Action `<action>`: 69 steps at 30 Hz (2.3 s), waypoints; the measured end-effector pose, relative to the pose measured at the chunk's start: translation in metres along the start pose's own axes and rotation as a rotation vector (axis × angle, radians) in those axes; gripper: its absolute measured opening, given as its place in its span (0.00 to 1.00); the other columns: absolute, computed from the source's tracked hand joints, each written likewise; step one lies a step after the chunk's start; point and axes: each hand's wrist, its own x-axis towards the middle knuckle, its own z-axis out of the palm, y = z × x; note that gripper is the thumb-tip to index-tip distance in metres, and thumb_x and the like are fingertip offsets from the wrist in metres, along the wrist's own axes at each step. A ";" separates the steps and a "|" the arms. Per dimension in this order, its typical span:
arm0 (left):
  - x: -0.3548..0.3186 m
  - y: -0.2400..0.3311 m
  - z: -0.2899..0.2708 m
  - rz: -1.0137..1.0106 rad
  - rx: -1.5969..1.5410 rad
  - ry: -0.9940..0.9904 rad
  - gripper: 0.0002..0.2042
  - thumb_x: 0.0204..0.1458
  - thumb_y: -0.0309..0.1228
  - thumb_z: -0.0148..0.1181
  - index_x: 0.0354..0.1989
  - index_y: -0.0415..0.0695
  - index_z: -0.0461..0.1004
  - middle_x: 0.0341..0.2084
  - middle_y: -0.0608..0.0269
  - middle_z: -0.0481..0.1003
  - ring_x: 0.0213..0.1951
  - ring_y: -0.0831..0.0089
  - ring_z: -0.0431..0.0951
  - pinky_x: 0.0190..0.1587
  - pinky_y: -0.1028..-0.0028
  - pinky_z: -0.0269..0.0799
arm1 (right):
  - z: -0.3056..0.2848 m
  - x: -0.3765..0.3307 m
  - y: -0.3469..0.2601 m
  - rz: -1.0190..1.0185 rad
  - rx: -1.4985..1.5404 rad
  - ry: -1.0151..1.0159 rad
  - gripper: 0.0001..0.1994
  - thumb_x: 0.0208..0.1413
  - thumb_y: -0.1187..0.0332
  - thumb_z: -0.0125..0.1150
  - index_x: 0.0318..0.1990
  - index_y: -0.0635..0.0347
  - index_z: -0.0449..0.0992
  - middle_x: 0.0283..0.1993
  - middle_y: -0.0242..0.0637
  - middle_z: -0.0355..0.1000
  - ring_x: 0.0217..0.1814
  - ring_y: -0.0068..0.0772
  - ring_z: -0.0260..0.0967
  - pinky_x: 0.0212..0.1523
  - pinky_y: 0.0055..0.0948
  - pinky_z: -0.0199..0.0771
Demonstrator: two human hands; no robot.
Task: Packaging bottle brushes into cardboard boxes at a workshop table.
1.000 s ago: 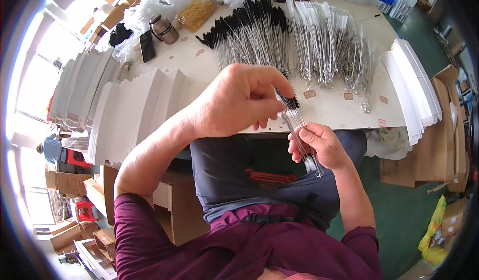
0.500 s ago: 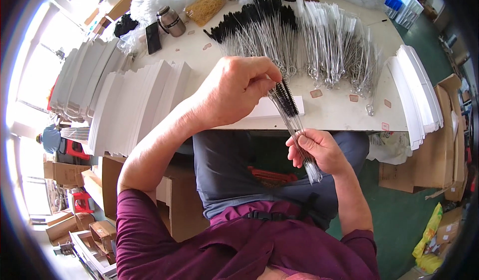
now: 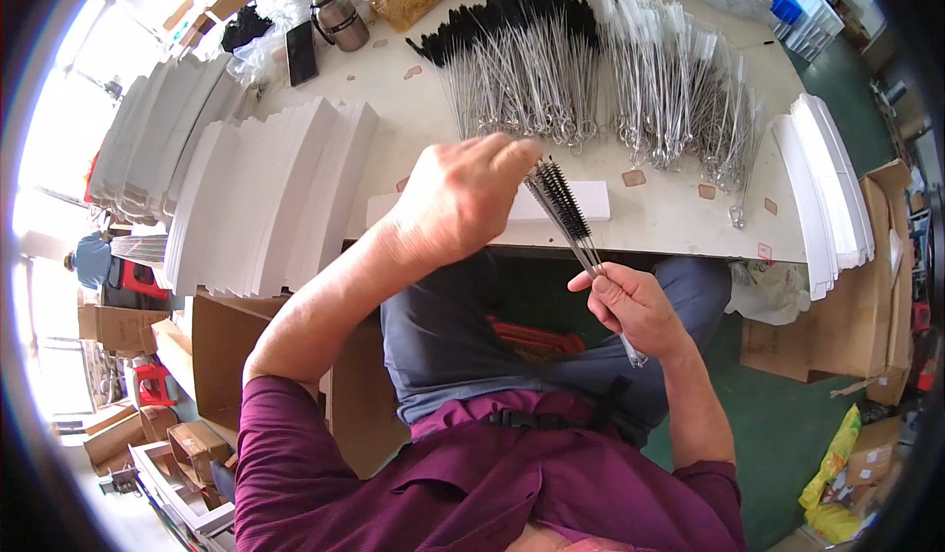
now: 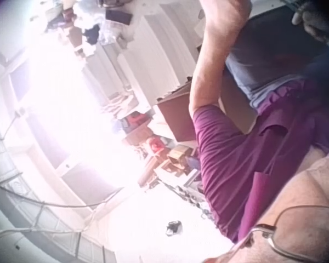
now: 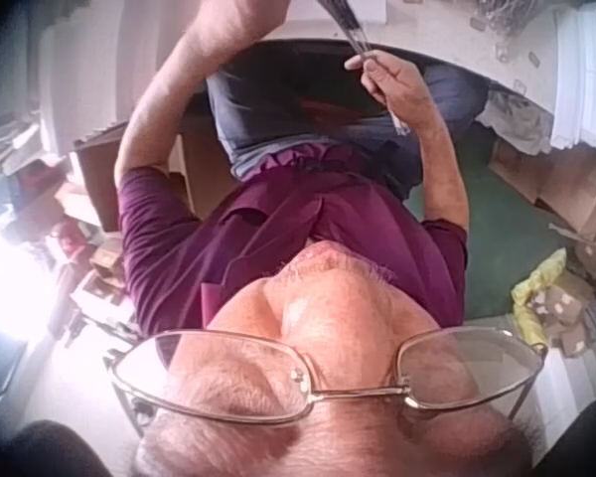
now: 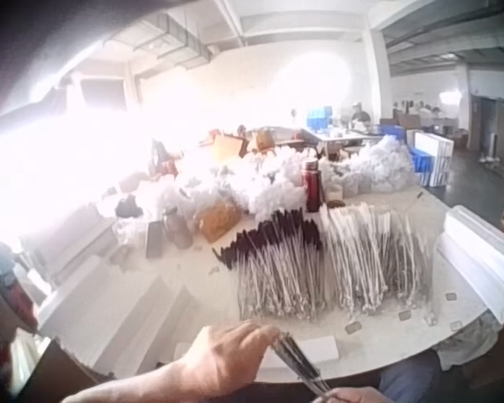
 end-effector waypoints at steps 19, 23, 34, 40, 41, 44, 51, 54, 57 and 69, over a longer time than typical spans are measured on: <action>-0.111 -0.039 0.024 -0.395 0.227 -0.416 0.43 0.43 0.44 0.76 0.65 0.32 0.65 0.55 0.44 0.71 0.61 0.44 0.70 0.64 0.55 0.67 | -0.020 -0.020 0.002 0.149 -0.031 0.144 0.19 0.75 0.57 0.49 0.45 0.64 0.79 0.21 0.20 0.58 0.21 0.10 0.51 0.21 0.17 0.52; -0.123 -0.029 0.028 -0.423 0.225 -0.469 0.37 0.43 0.39 0.76 0.60 0.35 0.69 0.46 0.48 0.74 0.53 0.48 0.76 0.56 0.55 0.73 | -0.024 -0.026 0.000 0.115 -0.022 0.195 0.19 0.75 0.57 0.48 0.45 0.65 0.79 0.22 0.19 0.57 0.21 0.10 0.50 0.20 0.16 0.51; -0.075 -0.028 -0.005 -1.173 -1.316 0.244 0.25 0.64 0.42 0.57 0.56 0.29 0.70 0.35 0.49 0.79 0.30 0.67 0.78 0.35 0.67 0.77 | 0.001 -0.032 -0.011 0.125 0.019 0.035 0.19 0.75 0.58 0.50 0.45 0.68 0.79 0.22 0.18 0.58 0.22 0.10 0.50 0.23 0.18 0.52; -0.065 -0.025 0.019 -1.166 -1.621 0.566 0.26 0.62 0.42 0.59 0.58 0.32 0.67 0.36 0.48 0.77 0.34 0.66 0.78 0.40 0.63 0.78 | 0.014 -0.027 0.004 0.155 -0.037 -0.072 0.18 0.74 0.59 0.52 0.43 0.66 0.81 0.23 0.22 0.61 0.24 0.14 0.54 0.26 0.20 0.57; -0.063 -0.024 0.021 -1.178 -1.612 0.584 0.26 0.61 0.43 0.60 0.57 0.32 0.68 0.36 0.48 0.76 0.34 0.65 0.78 0.40 0.62 0.78 | 0.016 -0.026 0.002 0.156 -0.036 -0.073 0.18 0.74 0.59 0.52 0.43 0.66 0.81 0.23 0.22 0.61 0.24 0.14 0.54 0.26 0.20 0.57; -0.060 -0.018 0.023 -1.135 -1.627 0.645 0.27 0.61 0.42 0.60 0.57 0.30 0.67 0.35 0.46 0.76 0.33 0.64 0.77 0.39 0.64 0.75 | 0.023 -0.023 -0.002 0.125 -0.139 -0.145 0.18 0.74 0.59 0.52 0.41 0.65 0.82 0.23 0.23 0.64 0.26 0.16 0.57 0.28 0.21 0.60; -0.062 -0.005 0.031 -1.120 -1.659 0.587 0.26 0.61 0.44 0.59 0.56 0.32 0.67 0.34 0.47 0.77 0.32 0.63 0.79 0.39 0.61 0.78 | 0.016 -0.014 0.011 0.225 -0.105 -0.170 0.17 0.73 0.60 0.54 0.40 0.65 0.82 0.24 0.25 0.66 0.28 0.16 0.58 0.30 0.22 0.61; -0.064 0.000 0.033 -1.118 -1.667 0.606 0.27 0.61 0.45 0.58 0.56 0.32 0.67 0.35 0.47 0.77 0.33 0.62 0.79 0.39 0.61 0.78 | 0.015 -0.015 0.012 0.222 -0.119 -0.150 0.17 0.73 0.60 0.54 0.40 0.65 0.82 0.24 0.24 0.65 0.27 0.16 0.58 0.29 0.22 0.61; -0.060 0.011 0.035 -1.142 -1.652 0.656 0.26 0.61 0.46 0.58 0.52 0.32 0.71 0.34 0.46 0.76 0.32 0.61 0.77 0.41 0.60 0.75 | 0.017 -0.013 0.012 0.211 -0.134 -0.128 0.17 0.73 0.62 0.53 0.40 0.66 0.82 0.24 0.24 0.65 0.27 0.16 0.58 0.29 0.22 0.60; -0.077 0.059 0.082 -1.173 -1.535 0.508 0.26 0.67 0.51 0.48 0.54 0.35 0.68 0.39 0.43 0.79 0.40 0.55 0.81 0.46 0.56 0.79 | 0.044 0.023 -0.001 0.079 0.119 -0.027 0.18 0.72 0.62 0.53 0.60 0.67 0.70 0.38 0.30 0.73 0.40 0.18 0.68 0.42 0.22 0.71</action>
